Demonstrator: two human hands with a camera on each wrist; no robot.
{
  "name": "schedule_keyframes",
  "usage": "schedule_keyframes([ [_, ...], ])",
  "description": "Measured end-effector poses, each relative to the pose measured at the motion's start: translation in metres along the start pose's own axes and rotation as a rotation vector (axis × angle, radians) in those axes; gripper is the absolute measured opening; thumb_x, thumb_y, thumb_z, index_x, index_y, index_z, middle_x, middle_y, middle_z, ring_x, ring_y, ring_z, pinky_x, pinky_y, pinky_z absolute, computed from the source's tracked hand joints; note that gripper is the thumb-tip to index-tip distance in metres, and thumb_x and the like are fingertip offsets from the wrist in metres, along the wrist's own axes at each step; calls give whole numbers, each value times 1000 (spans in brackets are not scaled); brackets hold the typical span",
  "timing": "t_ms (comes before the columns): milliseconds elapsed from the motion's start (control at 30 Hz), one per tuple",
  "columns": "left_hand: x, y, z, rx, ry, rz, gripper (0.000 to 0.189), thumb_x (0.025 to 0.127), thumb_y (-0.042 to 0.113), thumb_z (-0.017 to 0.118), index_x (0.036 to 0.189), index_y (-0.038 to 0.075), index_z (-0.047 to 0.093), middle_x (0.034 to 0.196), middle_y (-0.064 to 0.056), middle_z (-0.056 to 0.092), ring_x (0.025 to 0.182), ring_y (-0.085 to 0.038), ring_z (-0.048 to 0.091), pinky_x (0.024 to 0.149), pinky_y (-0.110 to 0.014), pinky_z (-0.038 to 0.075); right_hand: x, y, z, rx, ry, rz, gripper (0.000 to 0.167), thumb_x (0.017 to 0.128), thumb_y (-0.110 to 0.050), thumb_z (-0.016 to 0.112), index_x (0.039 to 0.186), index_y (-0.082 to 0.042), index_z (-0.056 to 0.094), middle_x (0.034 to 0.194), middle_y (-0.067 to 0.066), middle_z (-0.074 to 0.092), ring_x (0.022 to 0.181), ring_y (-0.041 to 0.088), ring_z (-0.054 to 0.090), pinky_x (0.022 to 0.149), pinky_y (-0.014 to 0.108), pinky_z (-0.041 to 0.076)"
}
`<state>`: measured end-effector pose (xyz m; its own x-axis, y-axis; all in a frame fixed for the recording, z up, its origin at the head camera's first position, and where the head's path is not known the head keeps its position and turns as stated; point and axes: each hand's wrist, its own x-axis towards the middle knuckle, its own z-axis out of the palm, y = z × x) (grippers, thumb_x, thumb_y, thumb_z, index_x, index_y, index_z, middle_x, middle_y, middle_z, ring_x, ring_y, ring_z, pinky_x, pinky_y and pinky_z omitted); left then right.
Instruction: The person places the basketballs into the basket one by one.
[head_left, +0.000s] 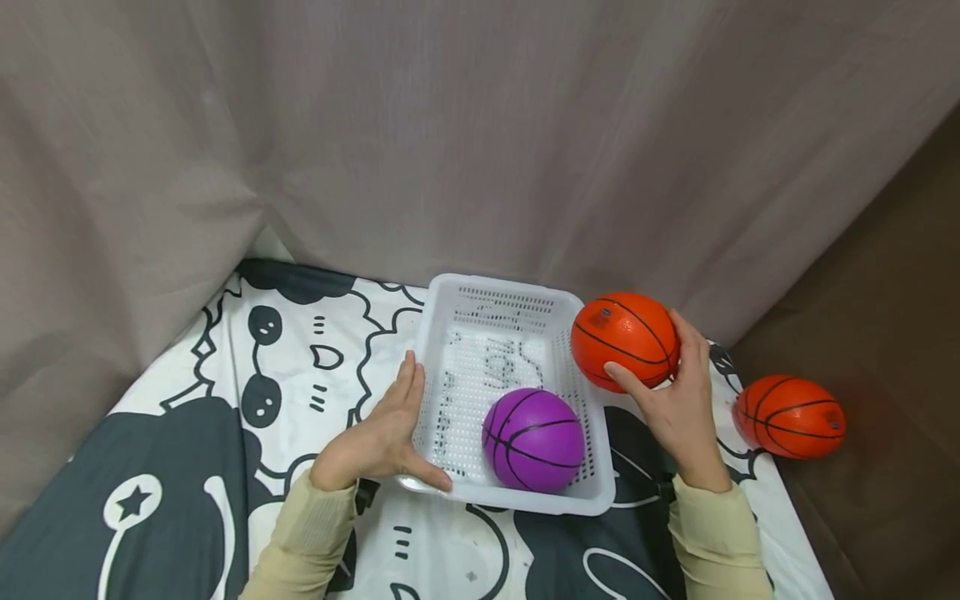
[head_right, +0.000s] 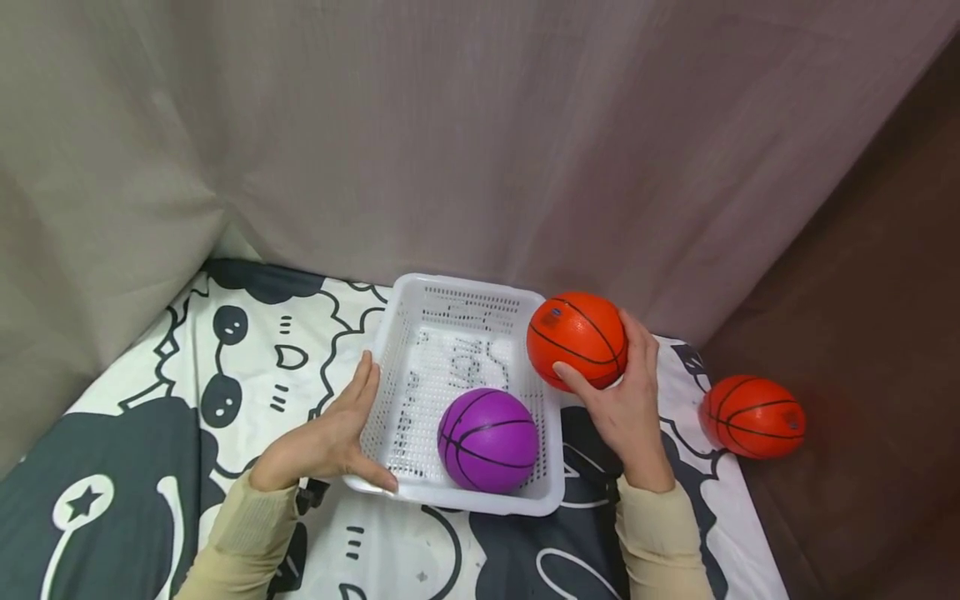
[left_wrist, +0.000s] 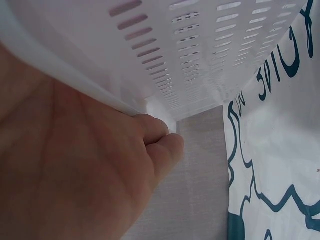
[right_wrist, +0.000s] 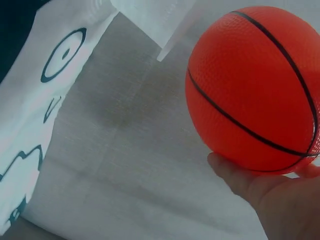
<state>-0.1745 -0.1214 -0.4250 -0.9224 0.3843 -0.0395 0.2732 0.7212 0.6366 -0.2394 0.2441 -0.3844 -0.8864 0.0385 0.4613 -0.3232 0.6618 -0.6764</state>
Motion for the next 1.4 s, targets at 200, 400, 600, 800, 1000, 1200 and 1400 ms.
schedule_keyframes([
  [200, -1, -1, 2, 2, 7, -1, 158, 46, 63, 88, 150, -7, -9, 155, -21, -25, 145, -32, -12, 118, -44, 6, 12, 1, 8, 9, -66, -93, 98, 73, -27, 86, 151, -39, 28, 148, 0, 32, 126, 23, 41, 93, 60, 47],
  [400, -1, -1, 2, 4, 13, 5, 159, 45, 64, 88, 150, -7, -8, 155, -21, -25, 145, -32, -12, 118, -43, 6, 19, 0, 17, 15, -113, -156, 100, 71, -27, 88, 151, -36, 29, 150, 1, 31, 128, 26, 39, 95, 63, 44],
  [600, -1, -1, 4, 13, 6, -15, 160, 44, 65, 87, 150, -6, -8, 155, -19, -26, 145, -31, -12, 118, -42, 6, 20, -2, 25, 15, -156, -183, 101, 69, -29, 89, 151, -35, 30, 151, 0, 28, 129, 28, 40, 95, 62, 44],
  [800, -1, 0, 3, 28, 7, -15, 158, 45, 64, 87, 150, -6, -8, 155, -19, -25, 146, -30, -11, 118, -42, 7, 24, -3, 33, -10, -200, -206, 101, 70, -30, 88, 152, -32, 29, 153, 5, 26, 129, 35, 41, 93, 65, 44],
  [1000, 0, 1, 2, 29, 1, -19, 157, 46, 64, 87, 150, -6, -7, 156, -20, -24, 146, -30, -10, 118, -42, 8, 28, -2, 43, -15, -249, -238, 101, 70, -32, 88, 153, -27, 30, 154, 7, 24, 127, 40, 43, 94, 65, 43],
  [1200, 0, 0, 2, 36, 7, -9, 157, 46, 65, 87, 151, -7, -6, 156, -22, -22, 146, -31, -9, 118, -42, 8, 30, -6, 52, -35, -307, -258, 102, 70, -41, 87, 153, -30, 28, 155, 6, 23, 129, 38, 42, 94, 64, 44],
  [1400, 0, -1, 1, 37, 13, 7, 157, 46, 66, 86, 150, -8, -6, 155, -22, -23, 146, -32, -10, 118, -43, 8, 32, -6, 61, -51, -389, -235, 101, 71, -49, 83, 153, -32, 28, 157, 4, 20, 131, 38, 38, 94, 64, 44],
])
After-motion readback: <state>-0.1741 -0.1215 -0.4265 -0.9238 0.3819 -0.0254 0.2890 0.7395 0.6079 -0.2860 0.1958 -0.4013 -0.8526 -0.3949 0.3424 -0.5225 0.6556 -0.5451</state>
